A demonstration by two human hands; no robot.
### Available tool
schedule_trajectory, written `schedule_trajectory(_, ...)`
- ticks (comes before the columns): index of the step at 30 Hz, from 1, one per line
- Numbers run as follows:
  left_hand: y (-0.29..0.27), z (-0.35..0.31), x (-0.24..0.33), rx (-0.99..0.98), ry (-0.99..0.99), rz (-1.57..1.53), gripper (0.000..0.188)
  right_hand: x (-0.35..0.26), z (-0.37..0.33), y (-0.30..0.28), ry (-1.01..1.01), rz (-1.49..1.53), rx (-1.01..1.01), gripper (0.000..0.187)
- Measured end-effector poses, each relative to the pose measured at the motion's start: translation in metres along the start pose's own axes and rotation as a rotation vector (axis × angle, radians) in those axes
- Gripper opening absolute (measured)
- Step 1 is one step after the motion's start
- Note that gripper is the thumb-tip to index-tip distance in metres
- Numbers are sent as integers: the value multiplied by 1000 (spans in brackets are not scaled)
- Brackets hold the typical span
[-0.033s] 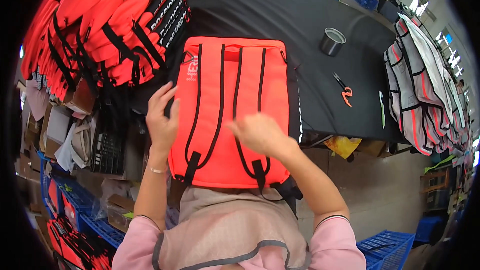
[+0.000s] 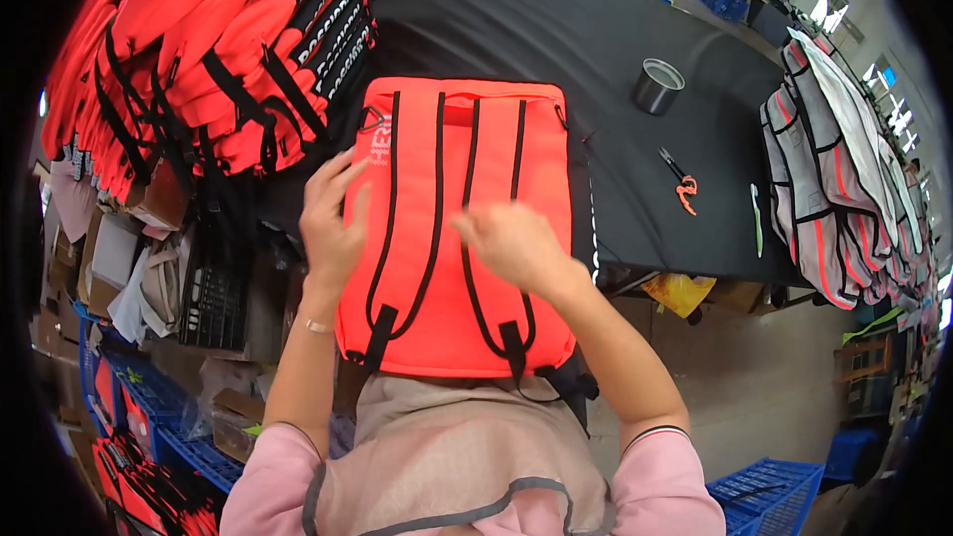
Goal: Inspecting and trimming loose threads from manufactured bags using small snips.
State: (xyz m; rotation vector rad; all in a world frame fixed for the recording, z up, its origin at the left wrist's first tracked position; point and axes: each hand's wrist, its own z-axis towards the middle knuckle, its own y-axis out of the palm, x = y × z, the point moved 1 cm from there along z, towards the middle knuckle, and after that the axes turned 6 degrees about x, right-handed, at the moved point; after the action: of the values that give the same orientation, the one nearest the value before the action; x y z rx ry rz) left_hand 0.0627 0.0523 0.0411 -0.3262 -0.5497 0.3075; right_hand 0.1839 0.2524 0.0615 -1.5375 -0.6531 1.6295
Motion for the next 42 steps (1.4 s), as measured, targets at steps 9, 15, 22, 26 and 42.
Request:
schedule_trajectory(9,101,-37,-55,-747,35,359,99,101,60,66,-184,-346,319,61)
schedule_trajectory(15,64,-56,-38,-781,23,212,101,71,36,43,-173,-384,-65,53)
schedule_trajectory(22,68,-55,-41,-683,51,161,90,44,100,85,-353,-397,204,54)
schedule_trajectory(26,36,-76,-45,-518,-117,-118,53,58,94,103,-380,-444,93,65)
schedule_trajectory(42,-81,-186,-10,23,-1333,-850,75,121,-79,36,336,38,550,94)
